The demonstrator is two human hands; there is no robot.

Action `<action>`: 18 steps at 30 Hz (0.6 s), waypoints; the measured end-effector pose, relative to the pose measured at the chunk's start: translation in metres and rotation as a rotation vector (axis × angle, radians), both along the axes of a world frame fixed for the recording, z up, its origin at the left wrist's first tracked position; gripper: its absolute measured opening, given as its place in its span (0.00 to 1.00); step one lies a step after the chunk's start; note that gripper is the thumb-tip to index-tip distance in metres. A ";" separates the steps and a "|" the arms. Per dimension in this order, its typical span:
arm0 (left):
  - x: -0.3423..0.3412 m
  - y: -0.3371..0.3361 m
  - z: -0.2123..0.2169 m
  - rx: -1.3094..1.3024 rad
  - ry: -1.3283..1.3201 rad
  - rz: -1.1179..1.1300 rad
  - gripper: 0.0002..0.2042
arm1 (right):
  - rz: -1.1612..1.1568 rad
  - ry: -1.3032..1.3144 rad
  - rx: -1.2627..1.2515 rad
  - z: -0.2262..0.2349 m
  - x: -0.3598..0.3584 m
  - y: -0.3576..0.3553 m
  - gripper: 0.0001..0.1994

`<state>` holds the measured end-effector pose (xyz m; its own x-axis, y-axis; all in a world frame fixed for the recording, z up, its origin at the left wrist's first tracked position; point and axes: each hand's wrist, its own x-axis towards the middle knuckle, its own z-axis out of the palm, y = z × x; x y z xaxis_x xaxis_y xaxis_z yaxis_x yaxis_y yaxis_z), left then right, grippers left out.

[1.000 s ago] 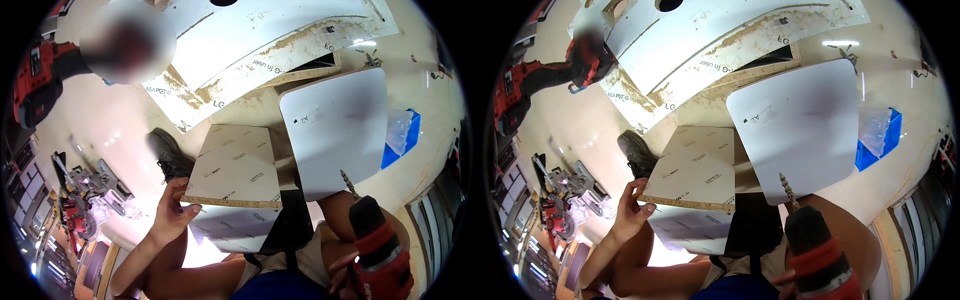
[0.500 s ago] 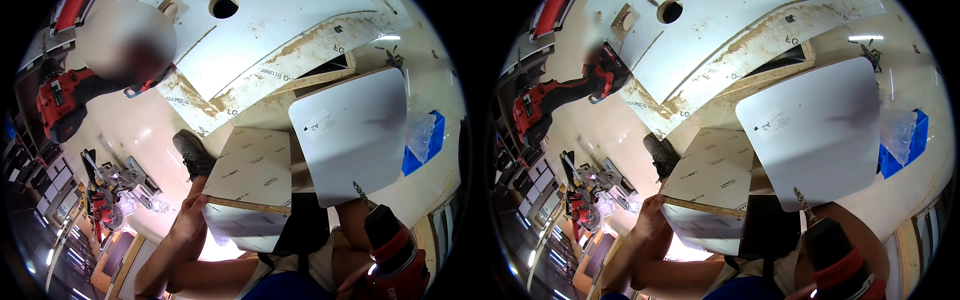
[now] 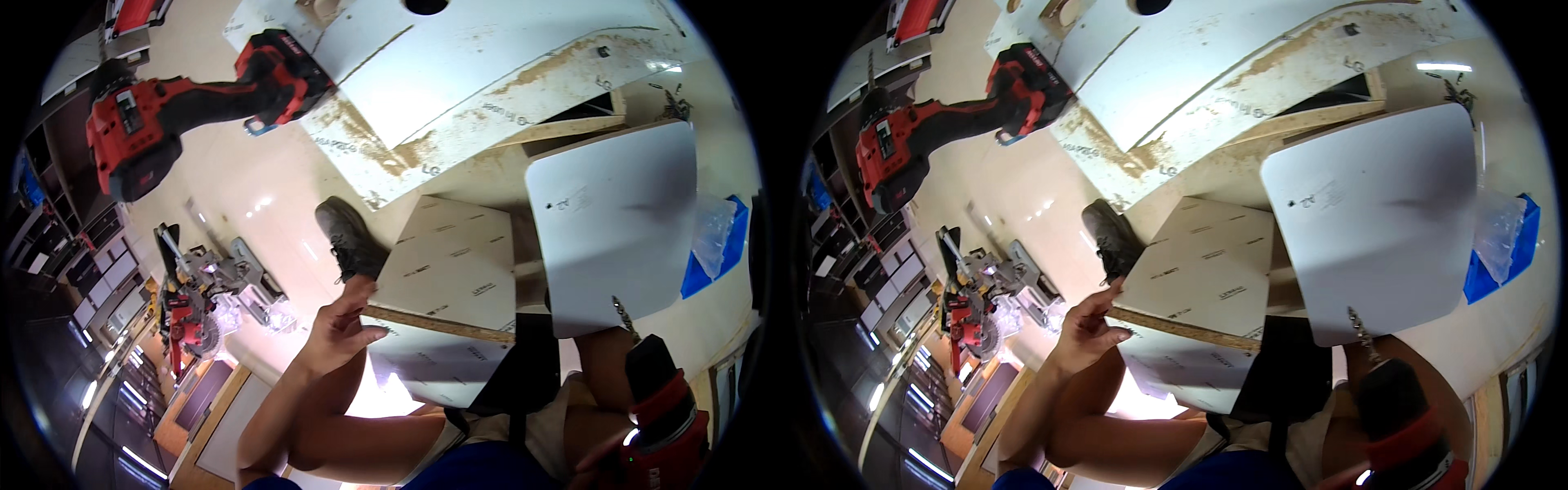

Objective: The person assembles a wooden box by drilling screws into the corners of the panels using a cordless drill. They then attach a metal frame to the box.

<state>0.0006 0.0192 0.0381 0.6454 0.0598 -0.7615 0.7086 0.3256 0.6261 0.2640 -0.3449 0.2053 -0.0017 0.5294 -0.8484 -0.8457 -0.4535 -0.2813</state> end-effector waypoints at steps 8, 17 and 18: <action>-0.008 0.020 -0.013 0.101 -0.088 -0.234 0.30 | -0.023 -0.255 0.175 -0.016 -0.010 0.004 0.24; 0.002 0.036 -0.027 -0.063 -0.097 -0.291 0.31 | -0.105 0.369 -0.230 -0.011 0.004 0.013 0.23; -0.004 0.035 -0.021 -0.014 -0.099 -0.315 0.31 | -0.203 0.808 -0.437 -0.032 0.041 0.033 0.23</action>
